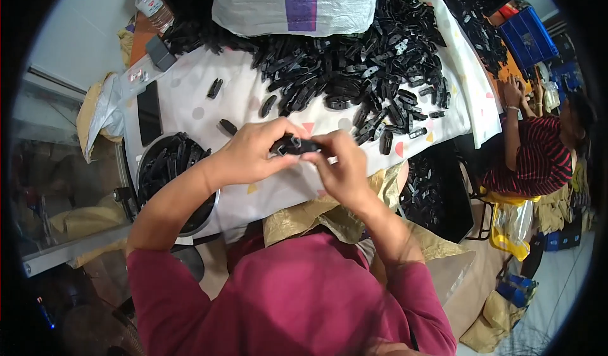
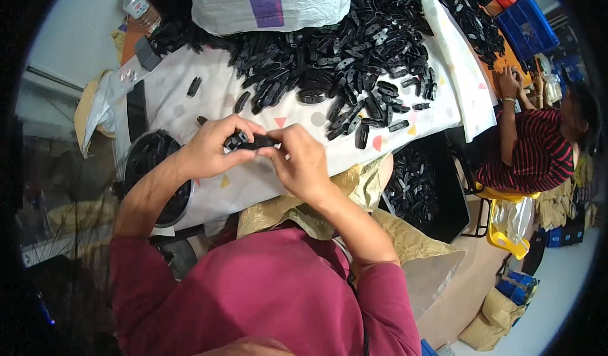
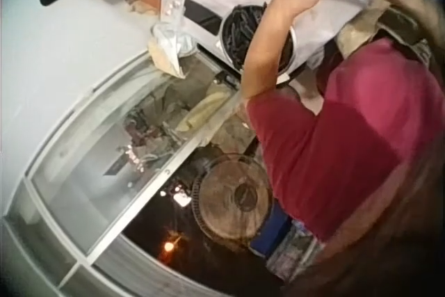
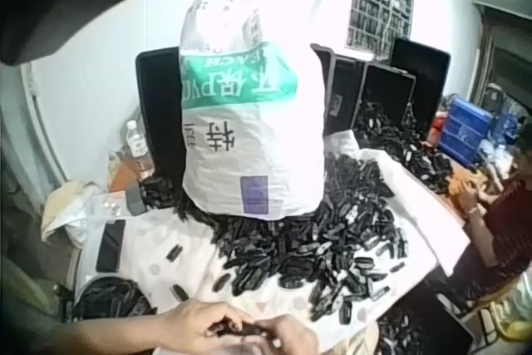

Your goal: Picking up black plastic components from a large pile on a table, inspecting them, and placing them into a metal bowl.

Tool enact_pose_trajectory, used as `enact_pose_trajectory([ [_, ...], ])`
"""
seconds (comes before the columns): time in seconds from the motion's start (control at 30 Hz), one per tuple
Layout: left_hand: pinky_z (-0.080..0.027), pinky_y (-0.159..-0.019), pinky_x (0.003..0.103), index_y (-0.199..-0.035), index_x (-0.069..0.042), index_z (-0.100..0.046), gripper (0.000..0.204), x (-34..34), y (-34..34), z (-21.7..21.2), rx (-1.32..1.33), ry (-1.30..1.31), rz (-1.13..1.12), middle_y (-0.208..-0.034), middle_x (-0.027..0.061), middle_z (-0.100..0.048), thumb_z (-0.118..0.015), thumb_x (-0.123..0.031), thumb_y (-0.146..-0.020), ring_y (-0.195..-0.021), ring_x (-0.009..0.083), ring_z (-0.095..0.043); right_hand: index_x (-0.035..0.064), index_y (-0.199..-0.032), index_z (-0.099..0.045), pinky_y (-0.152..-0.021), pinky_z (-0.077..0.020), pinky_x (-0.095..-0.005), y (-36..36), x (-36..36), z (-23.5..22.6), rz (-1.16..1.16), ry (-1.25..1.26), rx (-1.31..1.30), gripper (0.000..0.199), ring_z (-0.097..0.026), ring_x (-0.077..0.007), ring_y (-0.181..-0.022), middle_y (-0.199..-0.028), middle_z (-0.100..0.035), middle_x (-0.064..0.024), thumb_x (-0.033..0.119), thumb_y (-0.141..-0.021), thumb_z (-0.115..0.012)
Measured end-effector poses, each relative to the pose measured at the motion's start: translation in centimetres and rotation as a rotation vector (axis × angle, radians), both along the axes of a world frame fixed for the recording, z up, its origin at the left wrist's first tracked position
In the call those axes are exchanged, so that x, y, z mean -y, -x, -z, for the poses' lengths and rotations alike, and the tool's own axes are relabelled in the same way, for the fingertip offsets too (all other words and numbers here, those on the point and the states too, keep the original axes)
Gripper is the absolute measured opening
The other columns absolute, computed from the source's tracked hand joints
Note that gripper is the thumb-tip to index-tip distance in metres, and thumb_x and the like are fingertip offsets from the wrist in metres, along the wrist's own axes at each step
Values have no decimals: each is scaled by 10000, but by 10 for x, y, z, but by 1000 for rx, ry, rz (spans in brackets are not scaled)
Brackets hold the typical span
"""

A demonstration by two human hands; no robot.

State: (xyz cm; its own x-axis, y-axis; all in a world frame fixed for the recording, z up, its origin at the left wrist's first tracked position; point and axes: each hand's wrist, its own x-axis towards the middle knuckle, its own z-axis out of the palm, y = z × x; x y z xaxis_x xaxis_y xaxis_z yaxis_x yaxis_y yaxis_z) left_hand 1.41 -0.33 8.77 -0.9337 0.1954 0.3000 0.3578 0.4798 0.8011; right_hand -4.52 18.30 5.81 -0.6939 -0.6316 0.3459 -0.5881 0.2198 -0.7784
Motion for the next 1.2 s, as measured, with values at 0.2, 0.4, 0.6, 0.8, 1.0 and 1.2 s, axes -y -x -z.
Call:
enact_pose_trajectory([
  [0.2,-459,-619,310,-1038,-61,-502,346,30,-9,18,368,165,-102,-751,94,-605,-661,-110,-734,-670,216,-613,42,-1016,-572,-712,-493,-331,27,8,24,-55,-159,-130,334,-586,-281,-871,-920,-578,-122,123,-714,-689],
  [0.4,-439,-671,237,-1075,-66,-569,435,77,60,53,318,-389,-564,-894,3,-569,-694,-60,-658,-736,94,-520,49,-916,-569,-698,-467,-376,82,5,59,228,-577,-424,213,-542,-308,-779,-873,-554,-124,84,-708,-602],
  [0.6,-469,-720,386,-862,-25,-588,222,56,123,69,70,554,-603,-888,150,-604,-655,-112,-669,-829,313,-585,29,-898,-560,-677,-459,-378,75,5,65,183,-598,-396,181,-536,-318,-733,-869,-545,-161,26,-716,-556],
  [0.8,-472,-699,422,-751,-14,-585,160,53,135,65,168,649,-656,-787,172,-613,-637,-115,-639,-781,355,-596,-4,-968,-556,-473,-468,-212,67,-8,40,109,364,971,171,-588,-128,-667,-842,-601,-82,61,-818,-607],
  [1.0,-456,-646,300,-857,-72,-569,157,20,90,26,582,-1072,-552,-771,24,-585,-618,-65,-708,-732,150,-580,7,-955,-539,-566,-554,-262,39,10,1,-23,776,1102,170,-622,-177,-688,-842,-621,-120,20,-803,-613],
  [1.2,-491,-748,276,-999,9,-545,294,-27,50,-15,554,-1307,-236,-945,79,-584,-574,59,-711,-875,158,-578,-6,-1025,-527,-640,-571,-317,5,25,-21,-69,945,1038,222,-640,-239,-755,-926,-615,-155,22,-816,-597],
])
